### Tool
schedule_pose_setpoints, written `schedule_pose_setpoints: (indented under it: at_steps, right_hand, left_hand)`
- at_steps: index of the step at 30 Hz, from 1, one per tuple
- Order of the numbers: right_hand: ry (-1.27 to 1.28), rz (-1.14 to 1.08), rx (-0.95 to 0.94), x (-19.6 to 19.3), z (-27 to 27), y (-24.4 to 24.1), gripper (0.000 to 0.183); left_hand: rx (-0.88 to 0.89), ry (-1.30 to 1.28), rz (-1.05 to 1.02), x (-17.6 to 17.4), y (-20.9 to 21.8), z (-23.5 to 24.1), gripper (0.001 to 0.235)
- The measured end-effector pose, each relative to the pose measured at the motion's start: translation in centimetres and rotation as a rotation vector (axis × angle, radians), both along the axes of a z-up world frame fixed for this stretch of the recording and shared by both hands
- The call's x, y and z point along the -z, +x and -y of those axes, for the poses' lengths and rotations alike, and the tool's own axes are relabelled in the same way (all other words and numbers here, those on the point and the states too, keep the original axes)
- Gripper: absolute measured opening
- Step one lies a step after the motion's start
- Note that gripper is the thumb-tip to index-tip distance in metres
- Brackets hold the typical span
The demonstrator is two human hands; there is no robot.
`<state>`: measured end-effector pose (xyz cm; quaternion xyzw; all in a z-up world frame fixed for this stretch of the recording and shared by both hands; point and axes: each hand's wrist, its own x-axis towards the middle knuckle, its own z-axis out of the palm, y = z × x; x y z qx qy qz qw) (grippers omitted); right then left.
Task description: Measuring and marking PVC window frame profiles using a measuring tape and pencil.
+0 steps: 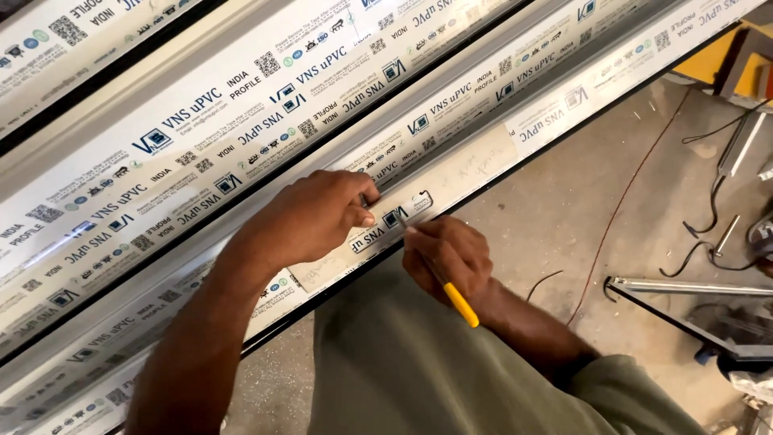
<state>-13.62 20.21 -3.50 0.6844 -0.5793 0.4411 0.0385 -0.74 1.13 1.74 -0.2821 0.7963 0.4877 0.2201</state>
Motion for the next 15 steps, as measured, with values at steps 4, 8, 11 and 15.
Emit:
schedule_pose_setpoints:
  at_steps: [4, 8, 11, 15]
  right_hand:
    - [-0.027, 0.044, 0.060, 0.9, -1.3, -1.2, 0.020]
    - [0.133, 0.023, 0.224, -1.0, -1.2, -1.1, 0.023]
    - [0.112, 0.040, 0.233, -0.7, -1.0, -1.0, 0.023]
    - [0.122, 0.058, 0.246, -0.4, -1.2, -0.9, 0.020]
  left_hand:
    - [-0.009, 0.000, 0.002, 0.1, 0.1, 0.0, 0.029]
    - [0.008, 0.001, -0.003, 0.3, 0.3, -0.2, 0.027]
    - [-0.002, -0.007, -0.044, 0.5, 0.3, 0.0, 0.026]
    - [-0.014, 0.007, -0.037, 0.0, 0.2, 0.1, 0.026]
